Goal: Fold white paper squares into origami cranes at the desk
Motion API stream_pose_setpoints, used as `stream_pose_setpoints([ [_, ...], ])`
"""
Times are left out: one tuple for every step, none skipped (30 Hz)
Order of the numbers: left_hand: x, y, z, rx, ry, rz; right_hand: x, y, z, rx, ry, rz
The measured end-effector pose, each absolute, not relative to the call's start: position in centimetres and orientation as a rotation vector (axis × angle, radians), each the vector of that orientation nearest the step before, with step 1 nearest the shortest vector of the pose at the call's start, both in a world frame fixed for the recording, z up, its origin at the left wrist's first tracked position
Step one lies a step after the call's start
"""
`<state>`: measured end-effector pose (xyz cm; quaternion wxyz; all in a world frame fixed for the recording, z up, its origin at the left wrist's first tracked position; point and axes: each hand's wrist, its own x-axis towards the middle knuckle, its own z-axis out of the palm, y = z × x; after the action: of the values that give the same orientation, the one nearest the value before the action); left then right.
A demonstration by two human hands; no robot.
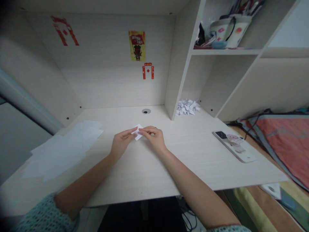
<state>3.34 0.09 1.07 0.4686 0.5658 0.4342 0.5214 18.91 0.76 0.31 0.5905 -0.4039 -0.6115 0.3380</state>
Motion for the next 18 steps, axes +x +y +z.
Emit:
stream_pose_setpoints([
  [3.35, 0.13, 1.07, 1.359, 1.060, 1.281, 18.87, 0.68, 0.36, -0.942, -1.418, 0.778],
  [3.35, 0.18, 1.08, 1.334, 1.055, 1.292, 18.83, 0.60, 0.42, -0.941, -1.413, 0.771],
  [3.34, 0.27, 1.08, 1.312, 1.055, 1.309, 18.79, 0.52, 0.48, -0.938, -1.410, 0.770],
  [3.31, 0.38, 1.06, 1.291, 1.058, 1.325, 18.75, 0.44, 0.54, -0.932, -1.412, 0.776],
  [3.27, 0.50, 1.02, 1.273, 1.059, 1.337, 18.71, 0.38, 0.58, -0.923, -1.419, 0.788],
  [3.23, 0.63, 0.95, 1.253, 1.054, 1.348, 18.68, 0.34, 0.62, -0.912, -1.429, 0.801],
  [3.19, 0.76, 0.86, 1.228, 1.042, 1.359, 18.67, 0.32, 0.63, -0.902, -1.441, 0.816],
  [3.16, 0.87, 0.74, 1.203, 1.026, 1.365, 18.66, 0.32, 0.63, -0.897, -1.449, 0.830],
  [3.14, 0.96, 0.62, 1.181, 1.009, 1.367, 18.66, 0.34, 0.60, -0.898, -1.450, 0.843],
  [3.15, 1.01, 0.50, 1.163, 0.994, 1.367, 18.67, 0.39, 0.55, -0.904, -1.440, 0.857],
  [3.18, 1.03, 0.41, 1.151, 0.983, 1.367, 18.68, 0.45, 0.48, -0.912, -1.419, 0.876],
  [3.22, 1.00, 0.35, 1.148, 0.977, 1.367, 18.68, 0.52, 0.39, -0.919, -1.392, 0.904],
  [3.28, 0.95, 0.32, 1.153, 0.972, 1.367, 18.67, 0.61, 0.28, -0.920, -1.361, 0.937],
  [3.35, 0.88, 0.32, 1.158, 0.968, 1.370, 18.66, 0.70, 0.15, -0.916, -1.331, 0.974],
  [3.42, 0.79, 0.35, 1.161, 0.967, 1.375, 18.65, 0.79, 0.02, -0.909, -1.304, 1.013],
  [3.48, 0.71, 0.41, 1.160, 0.969, 1.383, 18.63, 0.88, -0.11, -0.900, -1.282, 1.048],
  [3.52, 0.62, 0.48, 1.155, 0.976, 1.389, 18.61, 0.96, -0.23, -0.890, -1.264, 1.079],
  [3.56, 0.55, 0.56, 1.150, 0.983, 1.393, 18.58, 1.03, -0.34, -0.882, -1.251, 1.103],
])
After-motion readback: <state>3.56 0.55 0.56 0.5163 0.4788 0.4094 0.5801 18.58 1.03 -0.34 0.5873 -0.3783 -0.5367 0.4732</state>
